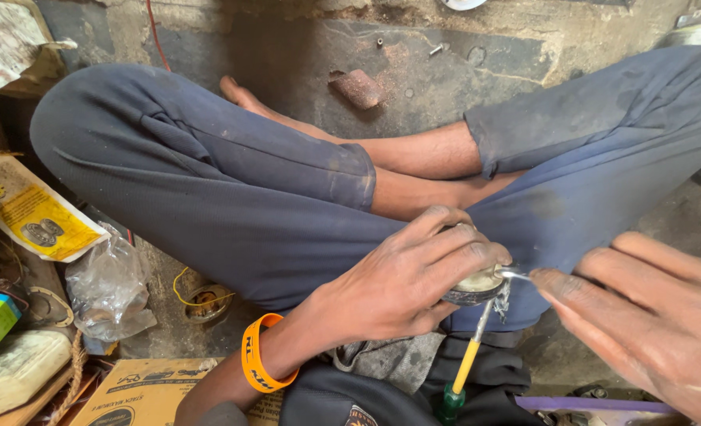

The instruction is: The person sits on the floor and uses a screwdriver and wrench to disassemble a cylindrical electrical component. They remove screws and separate parts of the component while working in a cluttered workshop environment.

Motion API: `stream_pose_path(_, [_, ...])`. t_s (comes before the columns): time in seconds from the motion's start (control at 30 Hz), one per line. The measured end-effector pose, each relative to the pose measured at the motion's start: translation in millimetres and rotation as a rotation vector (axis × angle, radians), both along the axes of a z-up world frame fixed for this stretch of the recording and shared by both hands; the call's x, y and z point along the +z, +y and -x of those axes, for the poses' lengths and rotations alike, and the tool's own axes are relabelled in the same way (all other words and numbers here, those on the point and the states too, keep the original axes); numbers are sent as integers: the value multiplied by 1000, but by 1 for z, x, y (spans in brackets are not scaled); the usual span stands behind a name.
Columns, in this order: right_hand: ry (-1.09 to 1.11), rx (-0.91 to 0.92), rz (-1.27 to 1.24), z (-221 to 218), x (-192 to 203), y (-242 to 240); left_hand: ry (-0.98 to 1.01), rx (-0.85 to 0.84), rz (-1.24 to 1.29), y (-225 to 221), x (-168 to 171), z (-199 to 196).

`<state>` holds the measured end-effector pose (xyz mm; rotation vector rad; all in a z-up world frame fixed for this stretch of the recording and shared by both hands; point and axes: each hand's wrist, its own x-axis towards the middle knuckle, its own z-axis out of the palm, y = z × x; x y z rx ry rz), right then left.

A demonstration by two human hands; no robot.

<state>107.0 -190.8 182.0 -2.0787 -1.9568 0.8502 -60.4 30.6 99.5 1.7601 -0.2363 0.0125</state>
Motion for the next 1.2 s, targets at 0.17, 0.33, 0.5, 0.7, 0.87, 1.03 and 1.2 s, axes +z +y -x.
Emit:
stream_pose_path(0.17, [-6, 23, 25, -3, -2, -1, 14, 1, 12, 1, -2, 1])
stream_pose_path(0.33, [-102, 67, 48, 11, 2, 3, 38, -2, -20, 1, -5, 2])
stream_pose_path(0.5, [-106, 167, 392, 21, -1, 25, 39, -12, -59, -4, -13, 0])
stream_pose_path(0.7, [100, 187, 201, -14, -18, 40, 24, 44, 51, -4, -11, 4])
stream_pose_path(0.87, [141, 22, -21, -7, -20, 14, 8, 77, 94, 9, -2, 17])
stream_pose_path(1.03, [185, -153, -182, 15, -25, -14, -148, 120, -58, 13, 11, 12])
stream_pose_path(1.2, [171, -407, -112, 36, -17, -34, -259, 121, -200, 14, 30, 1])
